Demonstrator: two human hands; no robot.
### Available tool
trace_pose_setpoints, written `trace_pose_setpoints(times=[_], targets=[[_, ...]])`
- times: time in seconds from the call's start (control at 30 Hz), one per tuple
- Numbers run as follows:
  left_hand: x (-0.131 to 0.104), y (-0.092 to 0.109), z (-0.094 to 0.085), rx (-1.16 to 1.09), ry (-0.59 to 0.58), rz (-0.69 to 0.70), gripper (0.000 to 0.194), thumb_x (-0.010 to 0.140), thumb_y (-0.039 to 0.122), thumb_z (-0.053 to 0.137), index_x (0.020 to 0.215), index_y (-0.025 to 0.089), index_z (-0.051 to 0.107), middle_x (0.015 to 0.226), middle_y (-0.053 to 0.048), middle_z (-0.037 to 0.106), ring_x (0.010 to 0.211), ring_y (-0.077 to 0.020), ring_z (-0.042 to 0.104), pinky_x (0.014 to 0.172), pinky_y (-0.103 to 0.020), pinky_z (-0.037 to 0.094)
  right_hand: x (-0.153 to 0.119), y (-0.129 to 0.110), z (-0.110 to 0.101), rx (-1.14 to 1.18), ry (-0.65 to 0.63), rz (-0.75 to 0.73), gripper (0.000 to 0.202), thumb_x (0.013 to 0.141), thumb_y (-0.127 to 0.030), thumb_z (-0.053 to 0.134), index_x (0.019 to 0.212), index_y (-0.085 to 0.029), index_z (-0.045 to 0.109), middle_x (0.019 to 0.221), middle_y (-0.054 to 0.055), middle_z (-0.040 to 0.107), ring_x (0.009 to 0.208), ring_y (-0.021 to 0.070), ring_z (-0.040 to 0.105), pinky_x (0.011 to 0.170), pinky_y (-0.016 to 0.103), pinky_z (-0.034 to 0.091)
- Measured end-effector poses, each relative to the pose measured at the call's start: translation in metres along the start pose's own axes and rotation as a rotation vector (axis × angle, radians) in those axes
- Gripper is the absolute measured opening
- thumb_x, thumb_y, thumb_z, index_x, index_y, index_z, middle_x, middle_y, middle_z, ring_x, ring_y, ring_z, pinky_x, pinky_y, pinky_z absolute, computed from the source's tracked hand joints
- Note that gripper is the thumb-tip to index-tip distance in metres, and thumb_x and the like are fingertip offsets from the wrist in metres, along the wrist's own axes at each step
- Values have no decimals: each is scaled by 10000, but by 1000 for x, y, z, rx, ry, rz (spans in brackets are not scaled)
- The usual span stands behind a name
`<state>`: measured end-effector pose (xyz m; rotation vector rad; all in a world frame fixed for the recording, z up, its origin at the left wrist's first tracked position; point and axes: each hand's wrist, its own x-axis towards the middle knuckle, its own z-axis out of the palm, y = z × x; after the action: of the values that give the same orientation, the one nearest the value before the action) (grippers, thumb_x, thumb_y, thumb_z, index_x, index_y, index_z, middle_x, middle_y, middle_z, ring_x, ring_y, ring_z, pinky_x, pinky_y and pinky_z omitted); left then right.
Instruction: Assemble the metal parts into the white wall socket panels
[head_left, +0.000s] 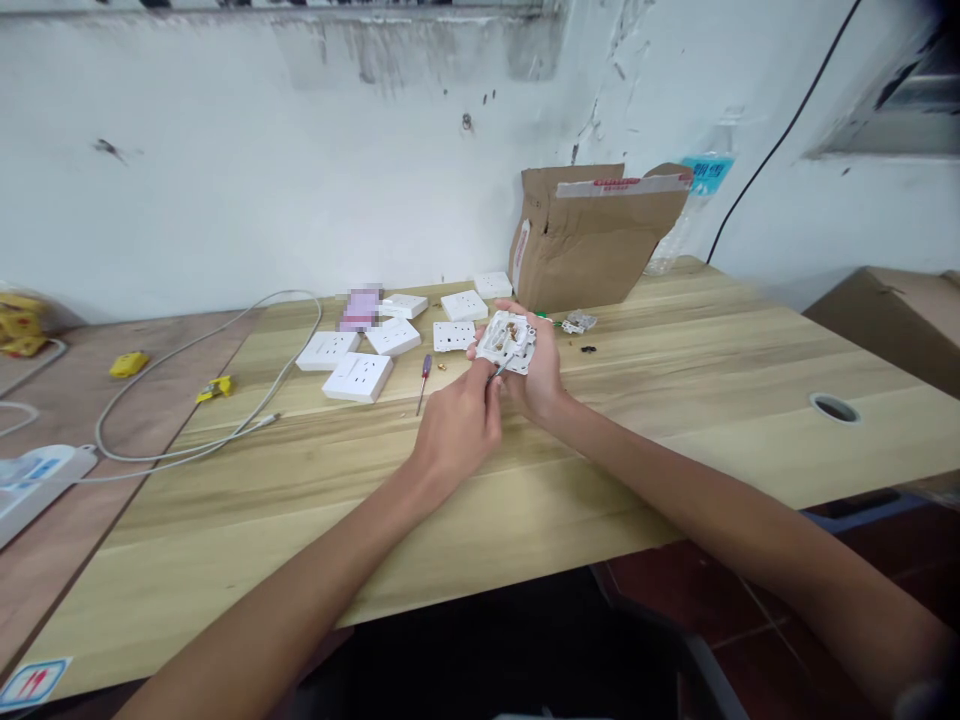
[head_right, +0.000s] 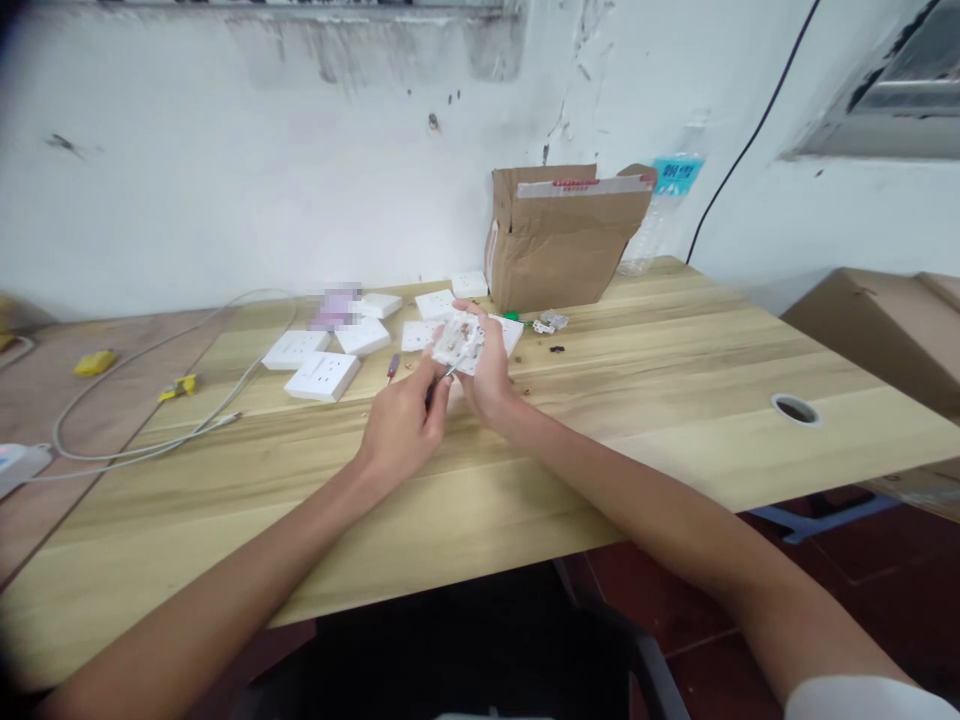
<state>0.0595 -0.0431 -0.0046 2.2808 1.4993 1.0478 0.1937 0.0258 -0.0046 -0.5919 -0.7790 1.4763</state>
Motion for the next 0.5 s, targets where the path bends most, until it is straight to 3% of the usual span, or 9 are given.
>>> trace_pose_setpoints(times=[0.17,0.5], targets=[[-2,-1,2,-77,32,-15,164,1120,285,483,1053,233,623,820,-35,745,703,-234,670,680,-334,407,-2,1,3,4,-14,-26,350,984,-548,538,1229,-311,620,883,19,744,840,268,744,705,378,566],[-9,-1,18,-142,99,-31,157,1129,261,461,1085,245,611,829,-16,719,714,-218,662,687,-316,426,0,0,2,20,-41,5,374,972,-581,556,1226,-308,597,852,11,745,753,273,757,640,379,550]])
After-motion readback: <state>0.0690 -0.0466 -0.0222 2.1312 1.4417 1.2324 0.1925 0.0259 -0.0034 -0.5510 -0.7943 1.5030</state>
